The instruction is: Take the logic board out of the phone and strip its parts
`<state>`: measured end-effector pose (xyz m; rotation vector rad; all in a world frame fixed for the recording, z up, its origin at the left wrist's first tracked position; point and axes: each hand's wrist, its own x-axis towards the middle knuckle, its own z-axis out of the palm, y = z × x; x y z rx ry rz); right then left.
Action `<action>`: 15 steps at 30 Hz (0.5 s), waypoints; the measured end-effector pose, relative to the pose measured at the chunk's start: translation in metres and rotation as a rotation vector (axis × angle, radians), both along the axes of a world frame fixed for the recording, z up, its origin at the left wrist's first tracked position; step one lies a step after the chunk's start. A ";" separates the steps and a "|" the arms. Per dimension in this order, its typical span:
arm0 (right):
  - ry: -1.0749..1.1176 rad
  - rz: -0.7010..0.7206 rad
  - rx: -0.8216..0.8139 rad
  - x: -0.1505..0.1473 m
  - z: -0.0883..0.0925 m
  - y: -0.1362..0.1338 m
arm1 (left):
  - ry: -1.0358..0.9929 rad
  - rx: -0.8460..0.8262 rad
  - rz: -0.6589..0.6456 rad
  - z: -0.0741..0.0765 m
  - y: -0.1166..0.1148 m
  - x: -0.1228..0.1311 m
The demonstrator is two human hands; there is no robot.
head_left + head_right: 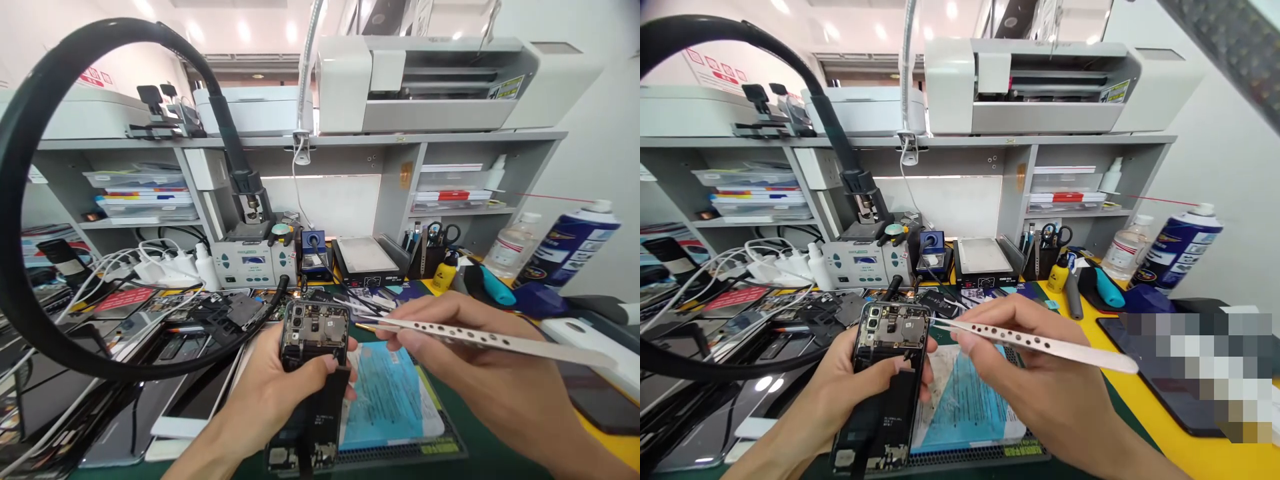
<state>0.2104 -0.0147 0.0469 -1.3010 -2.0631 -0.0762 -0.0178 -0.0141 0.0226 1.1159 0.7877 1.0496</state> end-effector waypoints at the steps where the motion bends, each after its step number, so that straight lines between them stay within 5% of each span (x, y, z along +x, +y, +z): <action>1: 0.120 0.106 0.060 -0.004 0.002 0.000 | -0.007 0.001 0.001 0.001 0.000 0.000; 4: 0.276 0.314 0.176 -0.010 0.006 0.002 | -0.016 0.000 0.011 0.002 -0.001 0.001; 15: 0.214 0.310 0.280 -0.021 0.003 0.003 | -0.020 0.047 0.009 0.002 -0.002 0.002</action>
